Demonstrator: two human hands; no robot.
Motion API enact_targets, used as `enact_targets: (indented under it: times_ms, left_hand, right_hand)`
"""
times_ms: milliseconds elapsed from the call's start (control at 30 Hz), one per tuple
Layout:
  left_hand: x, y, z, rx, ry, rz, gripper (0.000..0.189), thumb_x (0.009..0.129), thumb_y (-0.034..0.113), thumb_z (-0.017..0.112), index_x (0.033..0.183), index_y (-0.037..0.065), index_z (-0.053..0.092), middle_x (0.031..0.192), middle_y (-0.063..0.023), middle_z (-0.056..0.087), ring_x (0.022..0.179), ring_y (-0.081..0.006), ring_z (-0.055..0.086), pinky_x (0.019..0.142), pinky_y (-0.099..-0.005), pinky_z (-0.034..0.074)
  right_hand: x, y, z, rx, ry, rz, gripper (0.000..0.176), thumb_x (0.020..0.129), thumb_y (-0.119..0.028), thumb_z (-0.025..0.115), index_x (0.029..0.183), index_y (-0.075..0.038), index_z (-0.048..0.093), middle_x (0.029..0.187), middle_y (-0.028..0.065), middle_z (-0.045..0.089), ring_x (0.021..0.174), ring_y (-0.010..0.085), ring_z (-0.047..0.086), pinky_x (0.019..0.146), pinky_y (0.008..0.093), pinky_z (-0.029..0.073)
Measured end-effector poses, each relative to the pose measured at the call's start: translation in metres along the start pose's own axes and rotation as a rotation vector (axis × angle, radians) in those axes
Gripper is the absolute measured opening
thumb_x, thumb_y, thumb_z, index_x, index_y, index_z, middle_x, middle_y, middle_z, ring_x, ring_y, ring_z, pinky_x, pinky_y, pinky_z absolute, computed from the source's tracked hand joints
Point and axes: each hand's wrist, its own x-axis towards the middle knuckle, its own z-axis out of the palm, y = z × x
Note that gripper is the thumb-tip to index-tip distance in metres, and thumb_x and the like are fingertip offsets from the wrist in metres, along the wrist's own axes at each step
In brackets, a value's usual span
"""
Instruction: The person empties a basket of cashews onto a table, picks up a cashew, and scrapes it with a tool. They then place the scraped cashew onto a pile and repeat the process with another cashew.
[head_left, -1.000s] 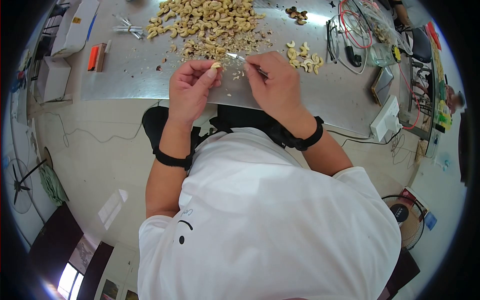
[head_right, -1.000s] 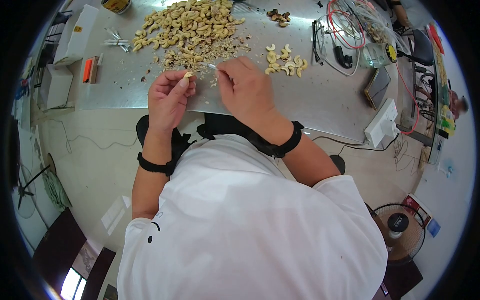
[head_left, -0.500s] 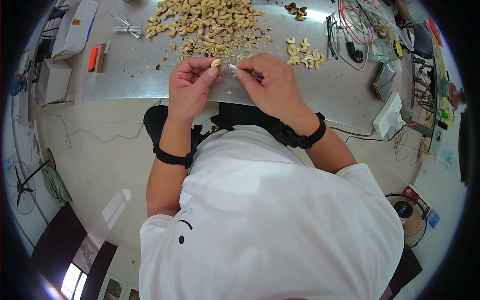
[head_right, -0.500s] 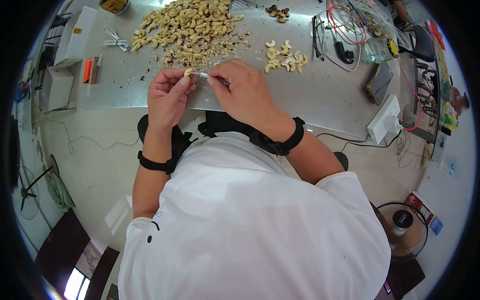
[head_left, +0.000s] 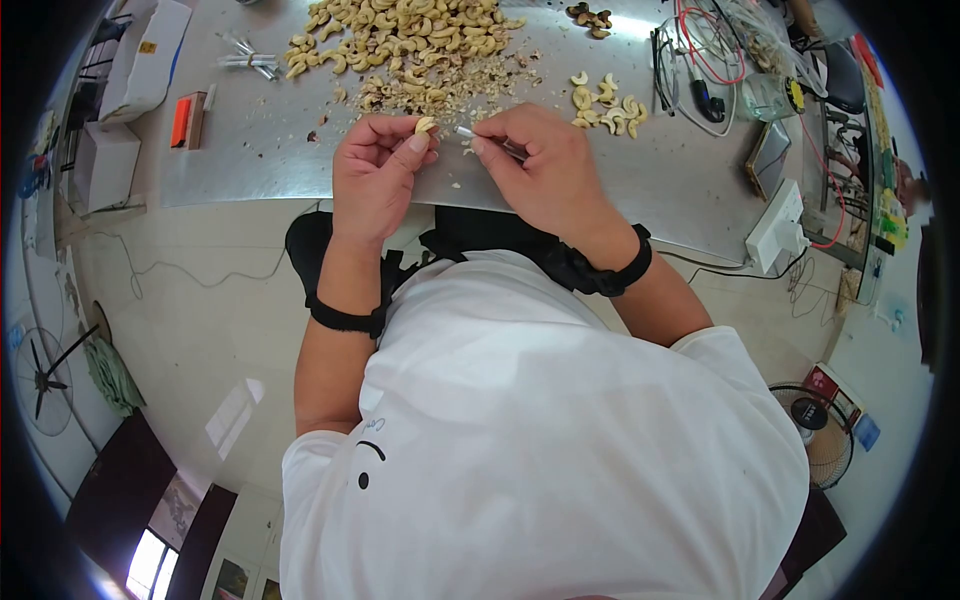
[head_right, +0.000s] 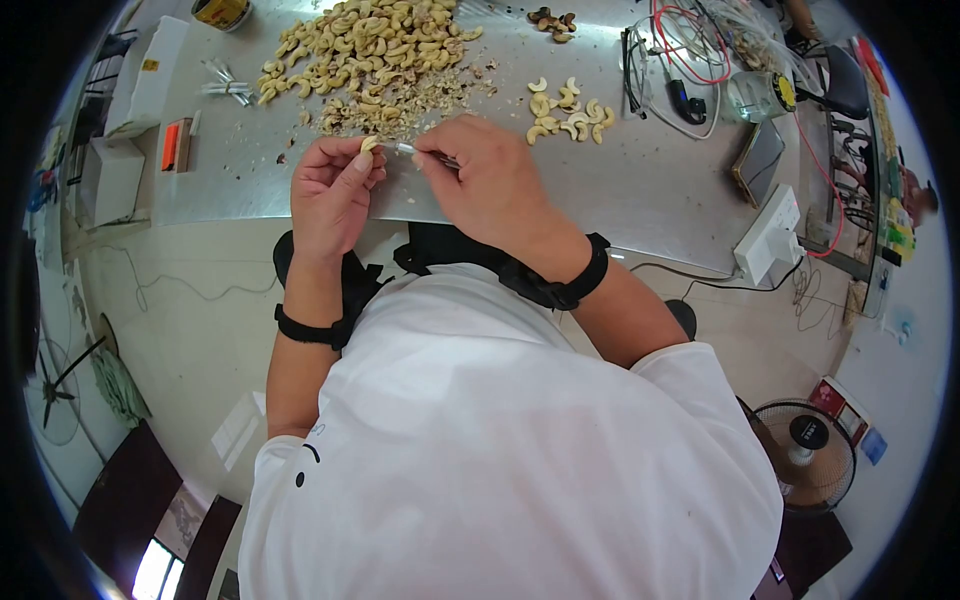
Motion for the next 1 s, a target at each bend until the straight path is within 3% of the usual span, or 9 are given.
enact_targets:
  times_ms: [400,700,1000]
  left_hand:
    - [0.0,-0.001,-0.002,-0.03,-0.043,0.017,0.019,0.099,-0.005,0.063,0.116,0.002,0.063,0.116,-0.0141,0.072,0.103,-0.0218,0.071,0.092,-0.0347,0.058]
    - [-0.001,0.002,-0.008,-0.078,-0.093,-0.037,0.015,0.101,-0.002,0.061,0.115,0.003,0.064,0.116,-0.0143,0.072,0.104,-0.0212,0.07,0.091,-0.0341,0.057]
    - [0.001,0.003,0.0,-0.108,-0.016,-0.015,0.019,0.102,-0.001,0.06,0.12,0.004,0.064,0.124,-0.0169,0.071,0.104,-0.0189,0.07,0.091,-0.0326,0.057]
  right_hand:
    - [0.0,0.001,0.007,-0.015,0.006,0.015,0.008,0.086,-0.007,0.073,0.092,-0.002,0.072,0.082,0.0138,0.068,0.073,0.032,0.067,0.064,0.0394,0.053]
    - [0.002,0.01,0.014,-0.156,0.186,-0.01,0.007,0.087,-0.006,0.073,0.092,-0.002,0.071,0.084,0.0133,0.069,0.074,0.0312,0.068,0.065,0.0388,0.054]
    - [-0.001,-0.002,0.011,0.025,0.0,0.002,0.009,0.087,-0.006,0.074,0.094,-0.002,0.072,0.085,0.0135,0.069,0.074,0.0295,0.069,0.065,0.0362,0.055]
